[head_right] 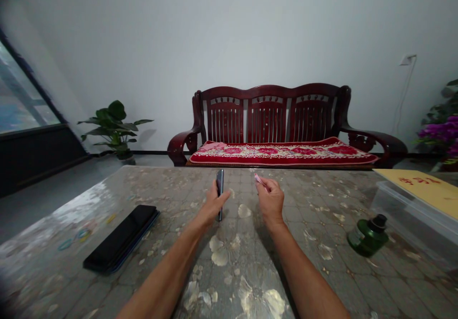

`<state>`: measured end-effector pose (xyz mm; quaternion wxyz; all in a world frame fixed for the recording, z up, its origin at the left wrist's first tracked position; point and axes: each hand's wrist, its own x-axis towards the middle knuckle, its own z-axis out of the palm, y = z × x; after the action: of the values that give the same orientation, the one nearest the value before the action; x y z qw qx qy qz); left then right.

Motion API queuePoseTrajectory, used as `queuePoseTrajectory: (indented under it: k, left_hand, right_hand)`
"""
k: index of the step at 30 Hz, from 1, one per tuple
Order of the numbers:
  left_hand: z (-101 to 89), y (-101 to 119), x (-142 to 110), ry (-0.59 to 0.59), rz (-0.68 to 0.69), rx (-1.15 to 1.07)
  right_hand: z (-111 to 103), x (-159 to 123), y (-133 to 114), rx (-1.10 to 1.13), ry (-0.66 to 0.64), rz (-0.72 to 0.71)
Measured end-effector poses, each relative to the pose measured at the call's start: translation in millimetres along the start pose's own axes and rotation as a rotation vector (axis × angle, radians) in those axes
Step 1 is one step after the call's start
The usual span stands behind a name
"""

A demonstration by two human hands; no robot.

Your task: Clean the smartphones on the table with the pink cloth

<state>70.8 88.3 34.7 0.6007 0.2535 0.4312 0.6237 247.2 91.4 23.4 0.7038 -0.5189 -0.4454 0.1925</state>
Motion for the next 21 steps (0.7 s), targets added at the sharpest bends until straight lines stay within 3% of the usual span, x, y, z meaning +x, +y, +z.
queuePoseTrajectory:
  k: [3, 7, 9, 13, 21]
  left_hand:
    - [-3.0, -5, -9, 0.048, 0.329, 0.578]
    - [-9.8, -4, -20, -0.076, 0.374, 1.409]
    - [-13.2, -5, -24, -0.131, 0.38, 1.682]
    - [-17.6, -11, -29, -0.178, 0.392, 1.845]
    - [-25.6, -23, -32, -0.13, 0.421, 1.85]
  right_hand:
    - [-1, 4, 2, 0.168, 0.048, 0.19]
    - [0, 2, 4, 0.252, 0.022, 0.314]
    - [2, -2, 9, 0.244, -0.013, 0.354]
    - [8, -15, 24, 0.189, -0.102, 0.383]
    - [22, -35, 39, 0.133, -0.27, 0.34]
